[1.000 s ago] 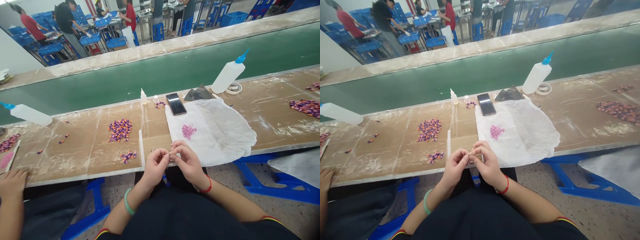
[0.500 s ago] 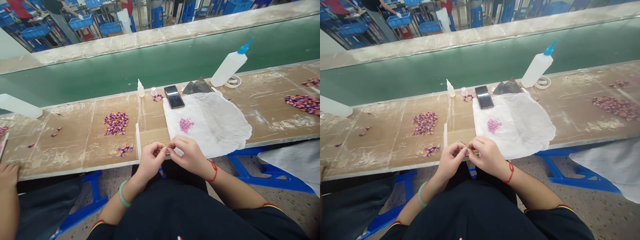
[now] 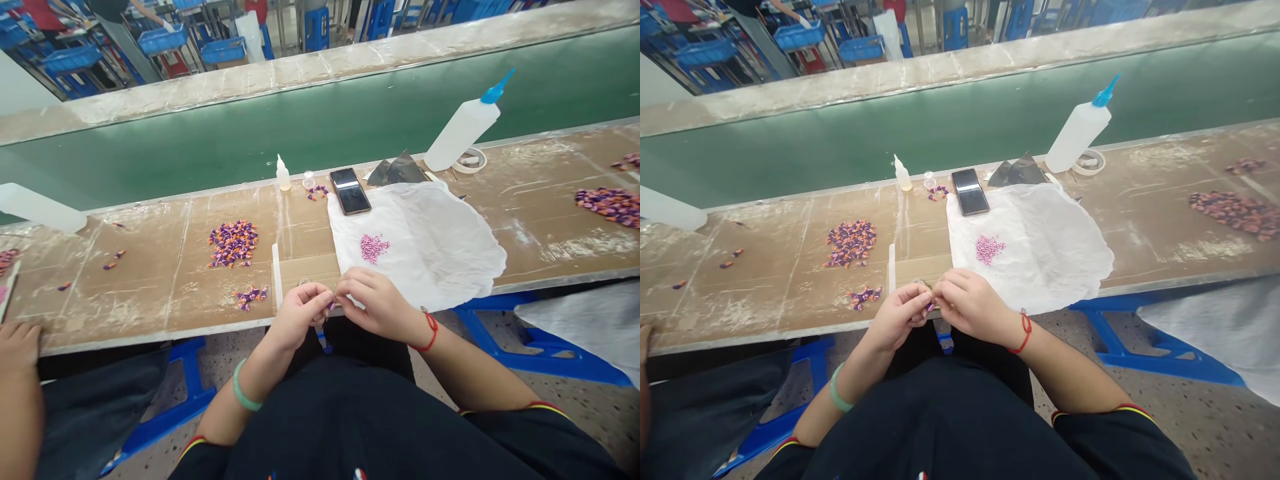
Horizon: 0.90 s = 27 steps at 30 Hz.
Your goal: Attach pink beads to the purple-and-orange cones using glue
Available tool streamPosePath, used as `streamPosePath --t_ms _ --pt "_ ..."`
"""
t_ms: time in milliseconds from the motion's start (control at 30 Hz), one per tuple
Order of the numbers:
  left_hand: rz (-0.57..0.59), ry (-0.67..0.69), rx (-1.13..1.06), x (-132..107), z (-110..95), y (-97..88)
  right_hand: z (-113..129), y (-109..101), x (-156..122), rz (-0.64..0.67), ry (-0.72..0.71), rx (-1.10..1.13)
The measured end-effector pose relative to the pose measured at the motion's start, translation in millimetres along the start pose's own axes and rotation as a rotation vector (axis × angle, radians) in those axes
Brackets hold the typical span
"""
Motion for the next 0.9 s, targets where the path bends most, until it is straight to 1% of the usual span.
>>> streamPosePath --t_ms 67,133,200,267,333,367,433,500,600,667,733,800,900 --pt "-0.010 0.018 0.053 1 -2 -1.6 9 3 0 0.030 -0.096 -0.122" --pt "-0.034 0.072 0.127 0 -8 -3.5 12 2 -1 0.026 -0.127 -0.146" --pt "-0.077 0.171 0.236 -4 -19 -5.4 5 -4 -1 -0.026 -0.039 -0.037" --pt "-0.144 0.312 0.387 -11 -35 -6.4 -10 -6 -3 -0.070 0.128 0.140" --pt "-0.203 0.477 0.587 -22 -52 -2.5 -24 -3 -6 -0.069 0.284 0.291" --pt "-0.223 0.563 0.692 -27 -60 1.6 -27 1 -6 -0.053 0.337 0.348" --pt "-0.230 0.726 0.876 -38 -71 12.7 -32 7 -7 -0.021 0.410 0.438" --pt "-0.219 0.859 0.987 -46 -78 22.1 -34 12 -8 0.001 0.459 0.503" --pt "-0.187 0.972 1.072 -52 -82 31.0 -37 18 -10 0.030 0.516 0.567" --pt "-0.179 1.007 1.096 -54 -83 33.5 -38 21 -11 0.041 0.548 0.602" --pt "-0.174 0.996 1.072 -54 -84 31.6 -38 24 -12 0.048 0.572 0.642" --pt "-0.171 0.914 0.987 -50 -82 23.1 -37 26 -12 0.050 0.576 0.678" --pt "-0.195 0.718 0.773 -41 -74 -1.0 -36 24 -6 0.066 0.518 0.660"
Point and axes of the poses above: each hand's wrist, its own x-axis towards the middle knuckle, its own y-axis out of the palm, z = x × y, the point moved 10 cm from there along x, towards the middle knuckle, and after that the axes turned 4 degrees about z, right-handed, at the moved point
